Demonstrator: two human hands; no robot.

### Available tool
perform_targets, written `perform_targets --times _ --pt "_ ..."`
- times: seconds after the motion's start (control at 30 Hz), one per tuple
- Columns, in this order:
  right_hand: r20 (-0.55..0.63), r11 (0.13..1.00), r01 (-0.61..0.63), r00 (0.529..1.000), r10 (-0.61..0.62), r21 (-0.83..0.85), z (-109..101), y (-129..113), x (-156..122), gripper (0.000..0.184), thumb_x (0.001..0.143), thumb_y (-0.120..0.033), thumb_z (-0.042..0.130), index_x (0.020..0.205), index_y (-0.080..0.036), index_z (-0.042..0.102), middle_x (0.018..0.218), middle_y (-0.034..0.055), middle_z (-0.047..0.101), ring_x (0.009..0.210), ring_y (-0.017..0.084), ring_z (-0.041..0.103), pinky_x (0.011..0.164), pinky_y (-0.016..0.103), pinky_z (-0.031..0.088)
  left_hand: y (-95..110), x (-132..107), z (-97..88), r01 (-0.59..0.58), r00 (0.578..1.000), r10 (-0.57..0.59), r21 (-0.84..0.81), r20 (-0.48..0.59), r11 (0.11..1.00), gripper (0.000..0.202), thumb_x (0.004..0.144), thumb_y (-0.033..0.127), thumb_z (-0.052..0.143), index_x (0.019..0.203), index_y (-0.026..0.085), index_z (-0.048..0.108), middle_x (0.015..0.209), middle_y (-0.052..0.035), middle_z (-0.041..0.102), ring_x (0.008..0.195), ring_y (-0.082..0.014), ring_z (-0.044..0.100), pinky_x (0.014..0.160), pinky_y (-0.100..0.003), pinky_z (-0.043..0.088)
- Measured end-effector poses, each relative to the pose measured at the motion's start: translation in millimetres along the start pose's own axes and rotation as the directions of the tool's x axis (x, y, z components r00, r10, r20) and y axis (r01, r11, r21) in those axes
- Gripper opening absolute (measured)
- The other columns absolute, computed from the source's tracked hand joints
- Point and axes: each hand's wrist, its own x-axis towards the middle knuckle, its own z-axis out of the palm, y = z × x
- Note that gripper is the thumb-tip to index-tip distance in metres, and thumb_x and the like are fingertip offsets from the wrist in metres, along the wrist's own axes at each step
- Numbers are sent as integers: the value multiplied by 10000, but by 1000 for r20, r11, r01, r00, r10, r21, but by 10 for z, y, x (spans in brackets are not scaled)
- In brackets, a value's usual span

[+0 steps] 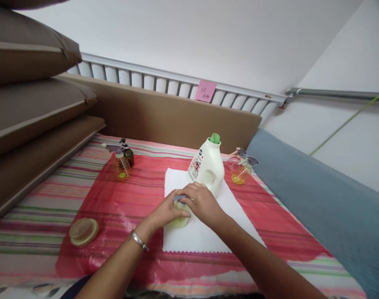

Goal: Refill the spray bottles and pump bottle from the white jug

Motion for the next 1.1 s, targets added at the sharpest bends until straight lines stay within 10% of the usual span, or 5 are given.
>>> perform_targets --times 0.27,0.43,0.63,0.8,1.1 --pt "12 1000 4 1000 -4 -7 -3 -7 3 147 808 -160 600 913 -223 681 860 26 687 840 181 552 752 315 360 -22 3 -47 2 995 1 -37 102 999 420 661 251 725 1051 188 583 1087 -61 575 1076 -236 487 955 -363 340" --pt "2 1000 -2 1000 2 -5 5 -12 0 133 815 -173 594 908 -222 677 862 29 686 853 185 554 745 316 357 -6 6 27 28 992 -20 60 -127 998 323 613 286 760 853 170 578 840 -11 572 832 -189 531 786 -316 413" --pt "14 1000 7 1000 -7 -15 11 -8 8 151 822 -166 578 909 -234 681 853 27 684 841 182 551 751 315 356 23 16 -28 -42 996 41 5 73 999 316 701 244 688 1000 188 605 1055 -58 588 1044 -224 501 940 -349 347" --pt "12 1000 -4 1000 4 -17 6 -11 6 139 809 -168 603 911 -224 678 861 29 687 849 189 557 738 315 352 -3 -3 25 26 990 -18 55 -143 998 345 622 267 755 904 175 578 879 -16 583 869 -198 533 798 -314 414" --pt "4 1000 -1 1000 1 -21 12 -1 -4 144 824 -174 580 917 -228 676 868 29 685 849 181 556 743 314 355 38 -8 2 6 998 -4 24 -68 1000 379 629 237 750 968 184 591 988 -41 609 967 -210 535 870 -324 397"
